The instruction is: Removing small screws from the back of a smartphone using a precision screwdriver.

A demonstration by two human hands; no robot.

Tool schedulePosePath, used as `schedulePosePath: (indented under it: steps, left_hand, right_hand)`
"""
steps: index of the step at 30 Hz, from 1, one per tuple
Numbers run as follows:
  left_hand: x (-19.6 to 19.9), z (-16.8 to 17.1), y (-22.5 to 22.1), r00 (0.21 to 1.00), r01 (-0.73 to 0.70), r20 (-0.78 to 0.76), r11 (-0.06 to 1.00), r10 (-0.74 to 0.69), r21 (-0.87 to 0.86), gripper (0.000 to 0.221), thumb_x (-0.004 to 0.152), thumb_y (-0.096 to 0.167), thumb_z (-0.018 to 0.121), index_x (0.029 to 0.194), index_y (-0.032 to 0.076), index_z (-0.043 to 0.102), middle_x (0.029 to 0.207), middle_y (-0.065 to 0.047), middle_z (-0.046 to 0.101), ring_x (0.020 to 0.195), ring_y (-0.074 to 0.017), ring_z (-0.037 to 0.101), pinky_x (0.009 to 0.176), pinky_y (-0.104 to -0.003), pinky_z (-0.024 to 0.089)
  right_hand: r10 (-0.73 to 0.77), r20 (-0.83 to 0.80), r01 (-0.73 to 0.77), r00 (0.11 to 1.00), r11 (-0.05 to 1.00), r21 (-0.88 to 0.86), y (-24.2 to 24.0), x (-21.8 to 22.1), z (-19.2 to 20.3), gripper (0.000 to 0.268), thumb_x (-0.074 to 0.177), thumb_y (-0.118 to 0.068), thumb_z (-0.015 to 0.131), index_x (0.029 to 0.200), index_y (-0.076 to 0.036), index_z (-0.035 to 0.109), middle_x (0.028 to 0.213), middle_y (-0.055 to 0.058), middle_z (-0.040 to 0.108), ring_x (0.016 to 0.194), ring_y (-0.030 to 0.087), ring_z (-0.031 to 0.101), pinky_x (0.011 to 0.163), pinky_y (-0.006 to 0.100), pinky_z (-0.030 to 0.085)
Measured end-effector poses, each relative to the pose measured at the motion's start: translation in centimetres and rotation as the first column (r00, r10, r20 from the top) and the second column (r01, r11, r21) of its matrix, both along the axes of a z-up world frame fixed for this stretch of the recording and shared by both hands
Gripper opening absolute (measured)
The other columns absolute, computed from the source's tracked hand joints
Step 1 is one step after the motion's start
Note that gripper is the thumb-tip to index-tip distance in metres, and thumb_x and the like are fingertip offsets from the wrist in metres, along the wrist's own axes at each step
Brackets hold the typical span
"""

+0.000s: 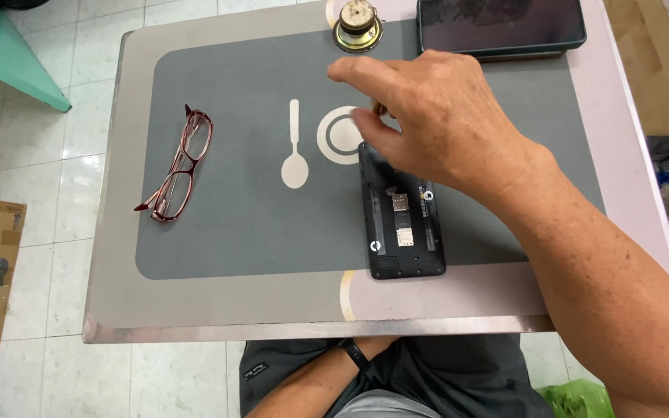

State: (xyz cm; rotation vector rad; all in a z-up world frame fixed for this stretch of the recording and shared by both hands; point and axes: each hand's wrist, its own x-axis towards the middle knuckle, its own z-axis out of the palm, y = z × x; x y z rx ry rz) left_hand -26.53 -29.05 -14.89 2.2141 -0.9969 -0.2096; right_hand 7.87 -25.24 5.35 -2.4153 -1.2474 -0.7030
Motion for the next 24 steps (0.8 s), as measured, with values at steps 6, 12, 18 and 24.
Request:
schedulePosePath:
  steps: [6, 12, 18, 24]
  left_hand:
    - [8.7, -2.8, 9.3, 0.987, -0.058, -0.152, 0.996, 0.047, -0.067, 0.031, 0.096, 0.037, 0.063, 0.119, 0.016, 0.065, 0.124, -0.012, 0.068, 0.114, -0.033, 0.062, 0.111, -0.047, 0.044]
    - [13.4, -1.9, 14.7, 0.947, -0.12, -0.311, 0.985, 0.076, -0.125, 0.041, 0.097, 0.042, 0.061, 0.128, 0.015, 0.065, 0.134, -0.013, 0.069, 0.124, -0.0348, 0.063, 0.118, -0.047, 0.042]
    - [10.6, 3.8, 13.6, 0.965, 0.03, -0.252, 0.988, -0.067, -0.149, 0.022, 0.093, 0.03, 0.062, 0.102, 0.01, 0.064, 0.108, -0.016, 0.066, 0.098, -0.0372, 0.061, 0.094, -0.051, 0.043]
    - [12.9, 20.0, 14.6, 0.895, 0.277, -0.276, 0.921, -0.351, -0.274, 0.032, 0.121, 0.02, 0.036, 0.142, 0.002, 0.051, 0.124, -0.012, 0.055, 0.098, -0.0327, 0.049, 0.093, -0.045, 0.046]
  right_hand:
    - [-0.031, 0.014, 0.031, 0.999, 1.0, 0.005, -0.1, 0.0, -0.1, 0.04, 0.096, 0.0, 0.067, 0.133, -0.015, 0.068, 0.07, -0.003, 0.06, 0.057, 0.032, 0.042, 0.063, 0.042, 0.047]
    - [-0.02, 0.056, 0.019, 0.998, 1.0, 0.016, -0.3, 0.3, -0.7, 0.033, 0.1, -0.004, 0.074, 0.131, -0.016, 0.07, 0.071, -0.003, 0.064, 0.053, 0.033, 0.044, 0.054, 0.042, 0.042]
    - [0.032, -0.013, -0.032, 0.999, 0.999, 0.035, 0.0, -0.3, 0.4, 0.048, 0.09, 0.002, 0.063, 0.135, -0.014, 0.071, 0.081, -0.001, 0.07, 0.058, 0.032, 0.053, 0.059, 0.043, 0.045]
    - [-0.01, 0.007, 0.01, 1.0, 1.0, 0.026, -0.1, 0.3, -0.4, 0.044, 0.095, 0.002, 0.066, 0.136, -0.016, 0.067, 0.069, 0.0, 0.058, 0.055, 0.032, 0.046, 0.054, 0.043, 0.04]
